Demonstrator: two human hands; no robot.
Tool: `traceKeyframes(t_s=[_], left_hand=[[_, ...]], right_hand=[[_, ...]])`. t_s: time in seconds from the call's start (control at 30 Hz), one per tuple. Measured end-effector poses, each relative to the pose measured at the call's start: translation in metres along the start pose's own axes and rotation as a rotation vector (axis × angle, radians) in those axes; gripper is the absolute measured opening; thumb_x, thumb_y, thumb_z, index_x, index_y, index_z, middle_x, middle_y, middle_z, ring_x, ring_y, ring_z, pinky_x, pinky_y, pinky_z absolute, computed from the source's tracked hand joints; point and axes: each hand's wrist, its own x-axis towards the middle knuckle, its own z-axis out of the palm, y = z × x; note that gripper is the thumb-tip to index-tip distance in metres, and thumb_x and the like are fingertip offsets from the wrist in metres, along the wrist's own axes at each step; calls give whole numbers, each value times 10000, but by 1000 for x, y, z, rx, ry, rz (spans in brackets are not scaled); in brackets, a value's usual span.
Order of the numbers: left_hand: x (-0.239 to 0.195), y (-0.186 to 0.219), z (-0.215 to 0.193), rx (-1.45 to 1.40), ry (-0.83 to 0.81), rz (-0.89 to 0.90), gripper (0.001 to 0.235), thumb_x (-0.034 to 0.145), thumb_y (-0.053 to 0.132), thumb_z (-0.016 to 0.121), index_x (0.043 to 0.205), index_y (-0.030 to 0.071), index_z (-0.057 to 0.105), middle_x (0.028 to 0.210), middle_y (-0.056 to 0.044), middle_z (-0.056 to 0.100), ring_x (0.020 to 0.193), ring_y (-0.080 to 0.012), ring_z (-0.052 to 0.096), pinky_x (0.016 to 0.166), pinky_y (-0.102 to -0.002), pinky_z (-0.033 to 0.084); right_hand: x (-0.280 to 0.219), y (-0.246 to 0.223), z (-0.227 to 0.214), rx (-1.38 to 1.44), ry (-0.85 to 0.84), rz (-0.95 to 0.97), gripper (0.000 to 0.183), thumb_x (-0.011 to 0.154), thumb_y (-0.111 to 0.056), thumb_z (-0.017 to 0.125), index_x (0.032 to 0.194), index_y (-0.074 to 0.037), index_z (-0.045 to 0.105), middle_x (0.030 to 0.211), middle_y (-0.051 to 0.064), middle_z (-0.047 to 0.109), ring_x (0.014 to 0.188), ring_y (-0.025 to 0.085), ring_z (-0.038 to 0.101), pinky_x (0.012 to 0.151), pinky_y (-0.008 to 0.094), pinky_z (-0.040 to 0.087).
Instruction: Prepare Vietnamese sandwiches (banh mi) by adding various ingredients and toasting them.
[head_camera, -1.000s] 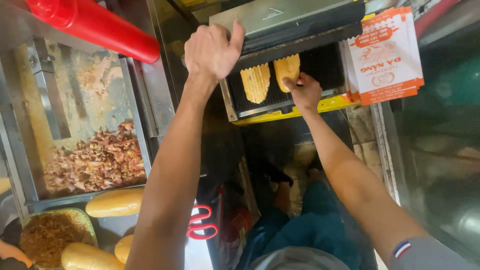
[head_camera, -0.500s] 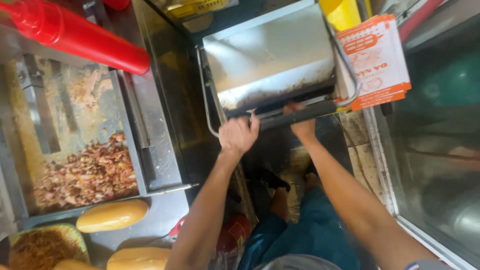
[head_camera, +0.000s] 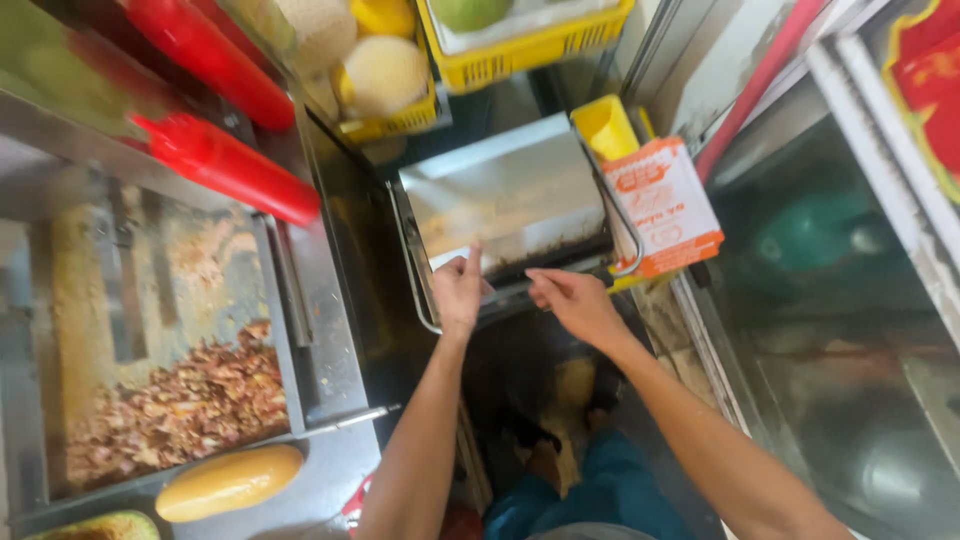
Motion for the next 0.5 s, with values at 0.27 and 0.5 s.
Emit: traceKeyframes(t_s=[0.27, 0.5], left_hand=[[1, 43, 41, -536, -339, 427, 226, 926, 136, 647, 1026, -45, 739, 940, -81, 751, 802, -127, 668, 684, -313, 571], [23, 97, 118, -1024, -743, 198, 543, 1085, 432, 458, 1484, 65, 438, 1452, -99, 551, 1316, -235, 534, 1047, -403, 457]], right_hand=[[-40, -179, 3, -189, 378, -765, 307, 1000, -153, 606, 1268, -26, 685, 1244, 167, 709, 1172, 319, 645, 1013, 401, 499], [-47, -179, -41, -284, 451, -814, 451, 1044, -153, 535, 1474, -23, 502, 1521, 212, 491, 1435, 389, 434, 1199, 452, 317]])
